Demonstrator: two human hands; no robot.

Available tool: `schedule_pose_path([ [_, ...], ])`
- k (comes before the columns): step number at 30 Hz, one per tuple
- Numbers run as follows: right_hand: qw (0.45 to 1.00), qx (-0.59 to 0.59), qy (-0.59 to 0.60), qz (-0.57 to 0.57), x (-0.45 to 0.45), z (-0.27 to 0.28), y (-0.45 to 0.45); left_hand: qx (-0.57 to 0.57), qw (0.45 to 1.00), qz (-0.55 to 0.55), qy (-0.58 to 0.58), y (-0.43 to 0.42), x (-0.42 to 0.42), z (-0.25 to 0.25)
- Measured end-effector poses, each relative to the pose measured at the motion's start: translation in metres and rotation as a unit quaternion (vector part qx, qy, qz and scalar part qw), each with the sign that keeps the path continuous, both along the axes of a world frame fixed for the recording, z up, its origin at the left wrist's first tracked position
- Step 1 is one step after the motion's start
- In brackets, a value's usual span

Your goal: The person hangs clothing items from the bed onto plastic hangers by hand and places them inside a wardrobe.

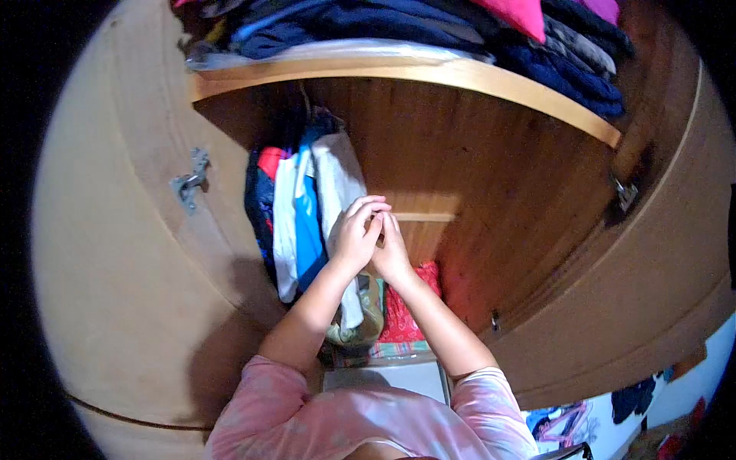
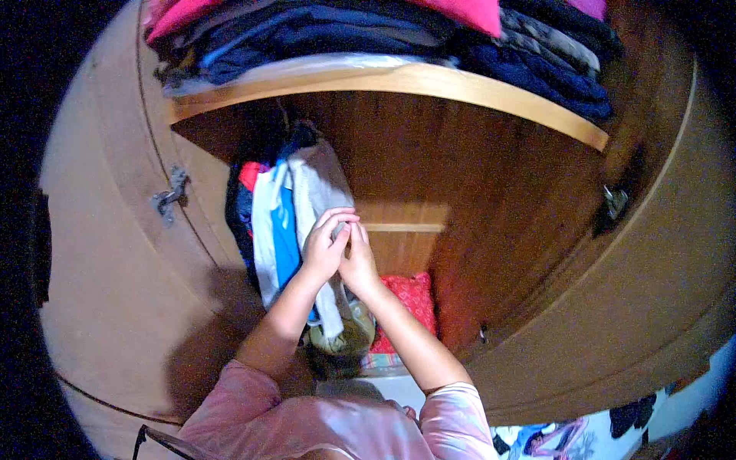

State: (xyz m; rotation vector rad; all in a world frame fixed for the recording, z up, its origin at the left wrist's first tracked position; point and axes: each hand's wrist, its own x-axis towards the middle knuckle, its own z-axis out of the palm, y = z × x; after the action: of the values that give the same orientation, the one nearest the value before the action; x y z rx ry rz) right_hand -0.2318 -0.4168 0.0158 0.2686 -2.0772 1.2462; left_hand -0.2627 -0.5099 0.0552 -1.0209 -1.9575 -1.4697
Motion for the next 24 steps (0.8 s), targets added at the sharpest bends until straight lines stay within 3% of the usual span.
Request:
schedule_pose_path([
  [2, 0.999, -0.045, -0.03, 0.0, 0.025, -0.009, 0.018, -0.002, 0.996, -0.067, -0.056, 0.019, 0.018, -0.01],
  [4, 0.994, -0.091, -0.066, -0.015, 0.056, -0.017, 0.035, -0.031, 0.993, -0.105, -0.036, 0.037, 0.034, -0.026],
  [7, 0.994, 0.002, -0.069, -0.088, 0.11, -0.033, 0.07, -0.053, 0.98, -0.189, -0.037, 0.072, 0.065, -0.054],
  [8, 0.99, -0.061, -0.098, -0.087, 0.133, -0.035, 0.077, -0.066, 0.973, -0.215, -0.058, 0.082, 0.08, -0.064],
  [10, 0.984, -0.053, -0.09, -0.145, 0.175, -0.054, 0.096, -0.112, 0.96, -0.248, -0.061, 0.1, 0.114, -0.08],
  [13, 0.966, -0.094, -0.149, -0.187, 0.252, -0.064, 0.117, -0.135, 0.912, -0.34, -0.184, 0.125, 0.172, -0.114],
  [17, 0.948, -0.155, -0.153, -0.232, 0.353, -0.099, 0.138, -0.2, 0.846, -0.437, -0.231, 0.152, 0.26, -0.133],
  [24, 0.908, -0.191, -0.167, -0.334, 0.541, -0.118, 0.142, -0.247, 0.804, -0.519, -0.15, 0.185, 0.423, -0.151],
])
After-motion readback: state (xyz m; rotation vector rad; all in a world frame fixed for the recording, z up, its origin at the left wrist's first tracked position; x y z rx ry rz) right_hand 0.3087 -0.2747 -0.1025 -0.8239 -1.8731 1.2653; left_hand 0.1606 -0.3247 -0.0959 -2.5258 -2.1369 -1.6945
